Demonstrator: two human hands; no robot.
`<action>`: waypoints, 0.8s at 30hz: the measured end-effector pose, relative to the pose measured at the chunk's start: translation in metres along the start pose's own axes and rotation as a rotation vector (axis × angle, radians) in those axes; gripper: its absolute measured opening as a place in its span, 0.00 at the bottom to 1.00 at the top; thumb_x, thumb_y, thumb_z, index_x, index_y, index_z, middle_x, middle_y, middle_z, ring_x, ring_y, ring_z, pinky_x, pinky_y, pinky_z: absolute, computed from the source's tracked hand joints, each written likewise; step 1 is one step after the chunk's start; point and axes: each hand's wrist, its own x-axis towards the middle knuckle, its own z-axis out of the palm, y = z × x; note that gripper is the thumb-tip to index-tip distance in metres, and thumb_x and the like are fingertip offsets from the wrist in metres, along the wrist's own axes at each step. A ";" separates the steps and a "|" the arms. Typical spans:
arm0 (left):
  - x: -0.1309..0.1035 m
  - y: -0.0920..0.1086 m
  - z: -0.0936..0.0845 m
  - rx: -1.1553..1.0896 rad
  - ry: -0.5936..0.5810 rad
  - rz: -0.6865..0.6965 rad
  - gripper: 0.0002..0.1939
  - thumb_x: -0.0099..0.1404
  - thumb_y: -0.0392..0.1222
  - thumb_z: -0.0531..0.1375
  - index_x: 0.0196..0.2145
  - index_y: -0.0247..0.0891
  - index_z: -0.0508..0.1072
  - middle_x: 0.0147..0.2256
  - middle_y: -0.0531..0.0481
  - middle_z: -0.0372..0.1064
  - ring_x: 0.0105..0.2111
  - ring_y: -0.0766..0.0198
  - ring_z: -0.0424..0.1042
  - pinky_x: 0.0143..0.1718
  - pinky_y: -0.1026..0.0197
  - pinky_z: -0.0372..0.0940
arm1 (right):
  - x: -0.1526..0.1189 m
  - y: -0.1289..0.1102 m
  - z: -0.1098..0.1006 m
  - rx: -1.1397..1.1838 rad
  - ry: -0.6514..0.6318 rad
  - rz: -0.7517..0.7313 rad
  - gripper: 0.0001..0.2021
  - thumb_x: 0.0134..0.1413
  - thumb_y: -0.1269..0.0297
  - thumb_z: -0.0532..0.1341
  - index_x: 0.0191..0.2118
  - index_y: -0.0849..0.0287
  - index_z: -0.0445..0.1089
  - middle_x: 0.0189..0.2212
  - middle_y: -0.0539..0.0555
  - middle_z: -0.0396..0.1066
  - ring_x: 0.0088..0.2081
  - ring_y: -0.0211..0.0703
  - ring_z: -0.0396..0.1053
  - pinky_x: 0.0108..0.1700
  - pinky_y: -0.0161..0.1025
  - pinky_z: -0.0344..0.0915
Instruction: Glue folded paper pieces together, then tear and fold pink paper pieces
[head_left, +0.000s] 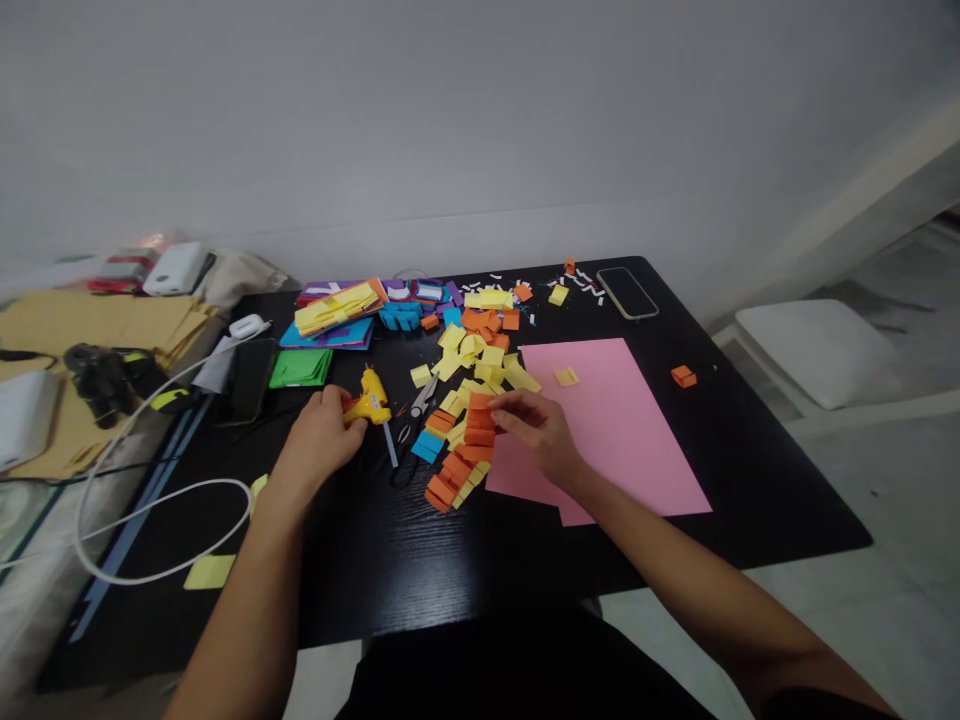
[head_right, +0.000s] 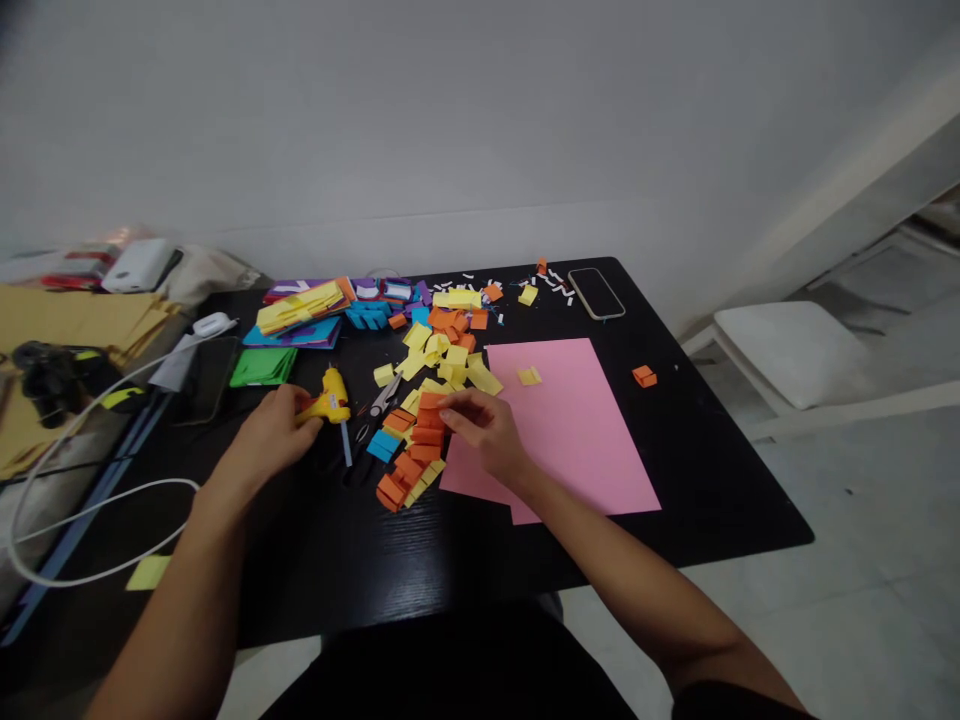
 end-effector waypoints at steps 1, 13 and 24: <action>0.000 0.001 -0.001 -0.033 0.029 0.020 0.19 0.61 0.45 0.57 0.49 0.34 0.70 0.47 0.34 0.73 0.46 0.44 0.76 0.48 0.48 0.70 | 0.000 0.001 0.000 -0.005 0.008 -0.004 0.08 0.50 0.57 0.73 0.35 0.53 0.80 0.32 0.50 0.78 0.35 0.42 0.76 0.40 0.43 0.76; -0.031 0.036 -0.028 -0.545 0.168 0.500 0.12 0.70 0.50 0.58 0.37 0.40 0.73 0.36 0.49 0.72 0.35 0.59 0.72 0.38 0.59 0.67 | 0.003 0.005 0.000 0.052 0.013 0.018 0.10 0.51 0.57 0.74 0.38 0.53 0.82 0.34 0.51 0.82 0.36 0.45 0.80 0.45 0.51 0.81; -0.039 0.060 -0.021 -0.522 0.022 0.737 0.15 0.73 0.48 0.57 0.29 0.39 0.69 0.28 0.51 0.67 0.27 0.64 0.67 0.31 0.61 0.62 | 0.002 0.006 0.000 0.021 -0.020 -0.003 0.10 0.54 0.55 0.72 0.39 0.53 0.79 0.36 0.52 0.81 0.37 0.44 0.79 0.44 0.49 0.80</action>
